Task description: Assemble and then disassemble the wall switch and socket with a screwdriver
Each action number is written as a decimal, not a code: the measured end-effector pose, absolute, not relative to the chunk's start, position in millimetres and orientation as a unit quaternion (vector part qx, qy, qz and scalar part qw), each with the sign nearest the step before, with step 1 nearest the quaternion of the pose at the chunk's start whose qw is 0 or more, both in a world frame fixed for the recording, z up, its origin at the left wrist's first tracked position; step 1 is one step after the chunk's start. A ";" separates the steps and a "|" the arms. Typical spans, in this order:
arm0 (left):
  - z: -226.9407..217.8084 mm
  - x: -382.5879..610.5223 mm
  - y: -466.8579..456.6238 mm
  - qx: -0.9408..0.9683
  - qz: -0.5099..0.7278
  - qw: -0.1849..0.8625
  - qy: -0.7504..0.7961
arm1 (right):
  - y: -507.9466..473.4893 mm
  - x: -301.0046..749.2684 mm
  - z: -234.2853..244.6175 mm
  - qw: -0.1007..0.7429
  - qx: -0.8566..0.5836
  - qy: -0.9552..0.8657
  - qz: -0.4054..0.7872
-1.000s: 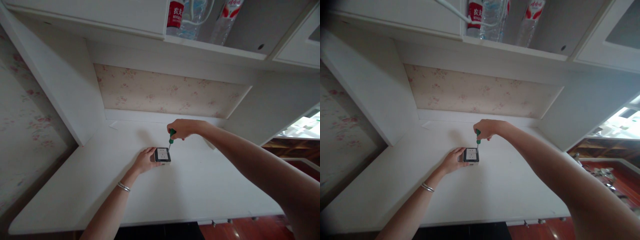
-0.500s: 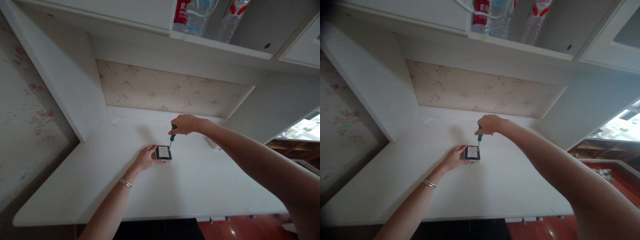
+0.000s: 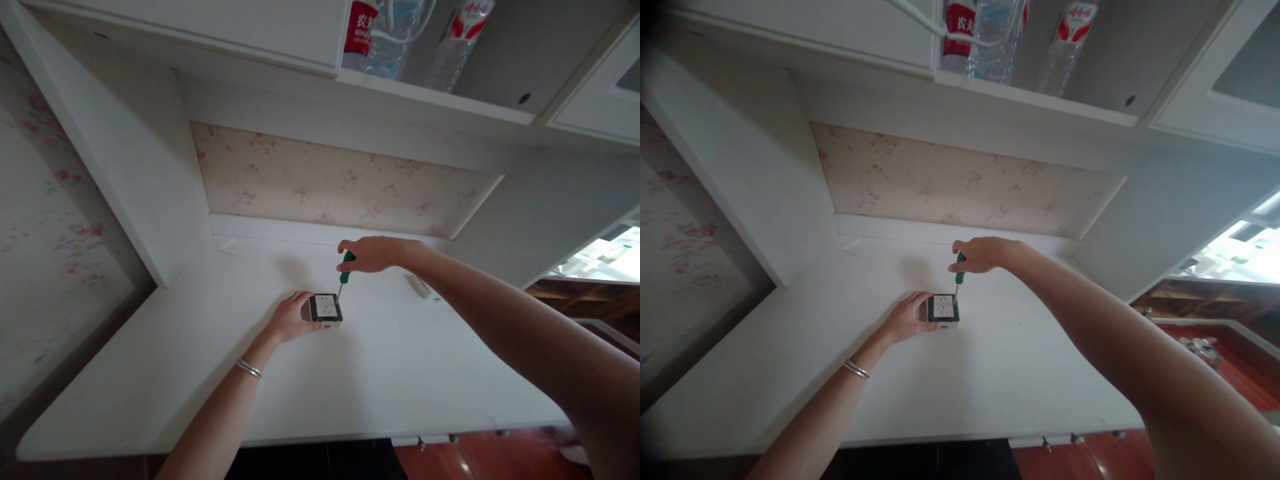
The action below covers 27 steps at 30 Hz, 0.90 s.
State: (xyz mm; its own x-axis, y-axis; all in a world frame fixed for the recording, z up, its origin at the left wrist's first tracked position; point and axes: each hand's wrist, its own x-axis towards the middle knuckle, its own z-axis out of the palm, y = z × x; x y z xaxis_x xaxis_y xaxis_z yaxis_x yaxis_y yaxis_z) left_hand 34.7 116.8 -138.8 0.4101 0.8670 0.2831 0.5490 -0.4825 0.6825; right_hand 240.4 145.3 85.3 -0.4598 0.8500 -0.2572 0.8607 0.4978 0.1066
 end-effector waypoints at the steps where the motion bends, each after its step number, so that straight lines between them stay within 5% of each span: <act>1: -138.8 34.6 116.8 0.801 0.317 0.252 0.441 | 145.9 243.2 86.0 0.133 0.483 0.864 -0.057; 4: -138.9 34.3 117.1 0.804 0.321 0.251 0.434 | 147.0 248.6 87.4 0.143 0.463 0.870 -0.089; 11: -137.6 35.2 116.8 0.804 0.319 0.248 0.436 | 144.3 236.9 86.6 0.171 0.520 0.833 0.082; 17: -137.7 34.9 117.1 0.805 0.315 0.252 0.436 | 140.4 243.4 90.4 0.171 0.477 0.862 -0.012; 27: -134.4 36.2 114.8 0.797 0.319 0.260 0.442 | 133.2 245.7 93.0 0.205 0.560 0.802 0.032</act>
